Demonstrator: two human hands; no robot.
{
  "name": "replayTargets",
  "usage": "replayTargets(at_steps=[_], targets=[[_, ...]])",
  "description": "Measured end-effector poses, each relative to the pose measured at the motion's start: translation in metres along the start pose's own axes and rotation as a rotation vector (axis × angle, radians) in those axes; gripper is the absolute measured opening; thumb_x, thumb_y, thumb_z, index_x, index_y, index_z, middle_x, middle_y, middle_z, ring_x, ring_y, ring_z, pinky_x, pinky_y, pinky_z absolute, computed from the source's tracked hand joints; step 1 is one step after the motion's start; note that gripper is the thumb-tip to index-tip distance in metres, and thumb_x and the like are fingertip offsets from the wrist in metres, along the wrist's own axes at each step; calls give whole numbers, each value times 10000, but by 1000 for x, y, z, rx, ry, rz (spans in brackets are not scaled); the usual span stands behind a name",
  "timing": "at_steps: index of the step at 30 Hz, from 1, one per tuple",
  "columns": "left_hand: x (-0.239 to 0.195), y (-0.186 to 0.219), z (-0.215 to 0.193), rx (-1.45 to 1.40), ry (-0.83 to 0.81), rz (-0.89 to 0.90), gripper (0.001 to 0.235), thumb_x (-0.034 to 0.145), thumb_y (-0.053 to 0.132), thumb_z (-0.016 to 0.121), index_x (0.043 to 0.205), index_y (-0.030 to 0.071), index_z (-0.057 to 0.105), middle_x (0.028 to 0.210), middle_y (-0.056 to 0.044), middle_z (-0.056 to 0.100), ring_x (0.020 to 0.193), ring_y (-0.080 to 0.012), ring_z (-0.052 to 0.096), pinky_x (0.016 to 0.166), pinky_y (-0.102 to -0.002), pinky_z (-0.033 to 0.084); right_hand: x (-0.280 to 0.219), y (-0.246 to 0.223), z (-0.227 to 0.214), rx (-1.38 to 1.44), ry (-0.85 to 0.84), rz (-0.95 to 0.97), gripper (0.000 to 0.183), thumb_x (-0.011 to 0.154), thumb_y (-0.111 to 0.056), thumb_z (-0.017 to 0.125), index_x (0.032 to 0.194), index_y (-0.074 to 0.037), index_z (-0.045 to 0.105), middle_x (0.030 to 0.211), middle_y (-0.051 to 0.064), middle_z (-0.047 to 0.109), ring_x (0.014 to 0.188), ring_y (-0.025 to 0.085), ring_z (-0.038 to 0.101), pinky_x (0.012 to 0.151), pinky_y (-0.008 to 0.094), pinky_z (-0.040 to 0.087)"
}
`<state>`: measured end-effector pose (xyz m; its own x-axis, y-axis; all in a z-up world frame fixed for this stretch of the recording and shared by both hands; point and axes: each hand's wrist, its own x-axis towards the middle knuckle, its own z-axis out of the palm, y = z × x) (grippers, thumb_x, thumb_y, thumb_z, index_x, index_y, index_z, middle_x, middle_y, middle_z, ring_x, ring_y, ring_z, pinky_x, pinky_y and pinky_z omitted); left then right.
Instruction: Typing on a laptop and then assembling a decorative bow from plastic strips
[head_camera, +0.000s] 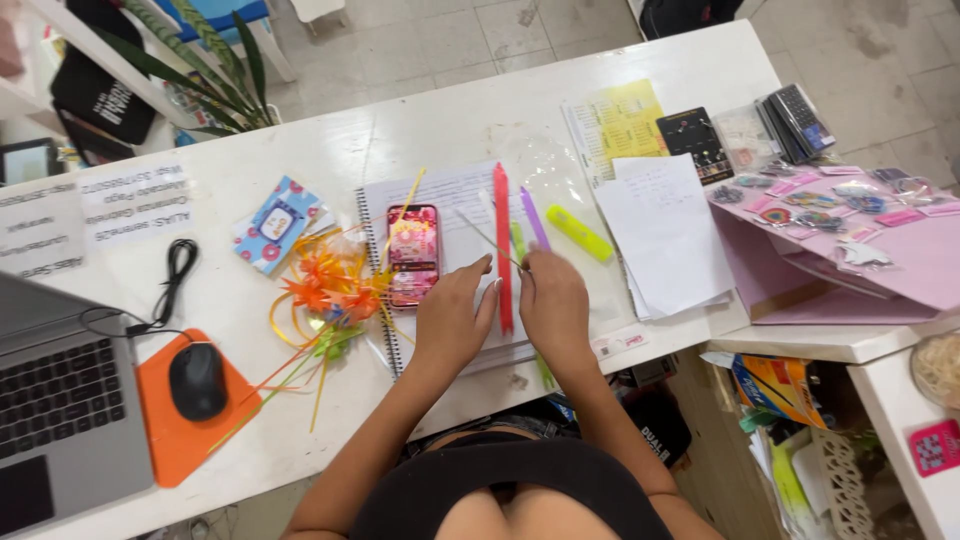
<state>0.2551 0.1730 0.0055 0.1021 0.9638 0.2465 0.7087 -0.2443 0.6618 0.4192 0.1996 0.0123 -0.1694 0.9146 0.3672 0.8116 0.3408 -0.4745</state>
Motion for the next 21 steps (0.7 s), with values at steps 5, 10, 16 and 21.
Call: replayTargets(at_steps=[5,10,16,21], targets=[[-12,-9,-39,-175,25,-64,387,1031,377,586,1271,93,694,1050,-122,765,975,-316,743,869,-438,571,0,-55,-4,146,-60,-59,98,1001,-102,572,1046,-118,658,832,117,681,848,354,709,772,443,561],[-38,-25,-69,-325,136,-145,310,1045,369,580,1150,124,737,950,-107,761,954,-328,738,859,-413,582,-5,-103,9,420,-212,-25,173,979,-106,588,1103,-196,667,702,18,727,667,201,749,674,348,593],[-60,-62,-106,-445,421,-331,178,985,256,727,943,95,788,791,-92,766,791,-221,764,757,-339,596,-11,-134,23,743,-392,62,142,906,-50,711,1036,-91,750,678,50,764,540,150,722,546,269,546],[-71,-76,-140,-394,568,-459,213,1016,271,699,963,75,765,772,-83,740,741,-205,739,751,-353,591,-15,-144,23,981,-488,199,141,911,-35,676,1005,-32,781,646,105,728,536,146,670,552,274,559]])
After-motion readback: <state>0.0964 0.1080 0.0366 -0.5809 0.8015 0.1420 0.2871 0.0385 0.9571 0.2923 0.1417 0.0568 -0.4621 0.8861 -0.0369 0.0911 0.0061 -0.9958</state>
